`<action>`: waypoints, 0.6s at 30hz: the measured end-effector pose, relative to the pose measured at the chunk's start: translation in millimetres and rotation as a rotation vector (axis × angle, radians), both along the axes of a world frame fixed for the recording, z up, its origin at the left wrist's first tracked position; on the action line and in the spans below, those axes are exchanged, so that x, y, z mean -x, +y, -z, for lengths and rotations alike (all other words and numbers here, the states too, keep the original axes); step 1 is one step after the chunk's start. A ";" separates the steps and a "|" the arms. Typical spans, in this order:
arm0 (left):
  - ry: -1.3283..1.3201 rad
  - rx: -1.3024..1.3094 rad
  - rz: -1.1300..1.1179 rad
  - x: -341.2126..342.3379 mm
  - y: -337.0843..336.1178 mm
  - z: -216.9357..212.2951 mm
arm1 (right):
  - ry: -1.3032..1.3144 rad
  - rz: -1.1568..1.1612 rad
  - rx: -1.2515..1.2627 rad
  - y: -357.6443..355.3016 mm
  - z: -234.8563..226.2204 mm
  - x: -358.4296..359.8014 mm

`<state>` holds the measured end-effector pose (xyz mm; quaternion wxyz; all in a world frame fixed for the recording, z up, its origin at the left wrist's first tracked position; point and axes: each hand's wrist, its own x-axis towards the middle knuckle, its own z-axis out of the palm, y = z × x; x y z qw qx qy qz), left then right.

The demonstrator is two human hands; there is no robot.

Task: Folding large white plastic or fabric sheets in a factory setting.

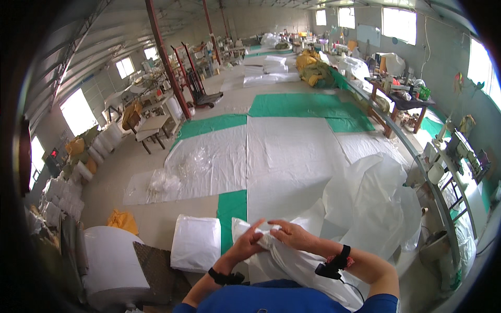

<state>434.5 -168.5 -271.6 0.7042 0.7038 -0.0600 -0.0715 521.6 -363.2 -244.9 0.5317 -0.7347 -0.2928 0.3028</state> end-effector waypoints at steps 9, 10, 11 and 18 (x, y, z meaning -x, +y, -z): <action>-0.189 -0.273 0.220 11.2 13.0 11.3 | -0.052 -0.274 0.080 -9.3 -23.2 20.4; -0.305 -0.313 0.313 8.5 18.5 14.3 | -0.084 -0.304 0.088 -6.5 -21.7 23.4; -0.223 -0.319 0.302 6.7 23.2 19.6 | -0.084 -0.288 0.088 -2.0 -21.0 29.9; -0.321 -0.236 0.228 -26.6 25.3 23.8 | -0.336 0.078 0.345 -7.3 -40.7 86.6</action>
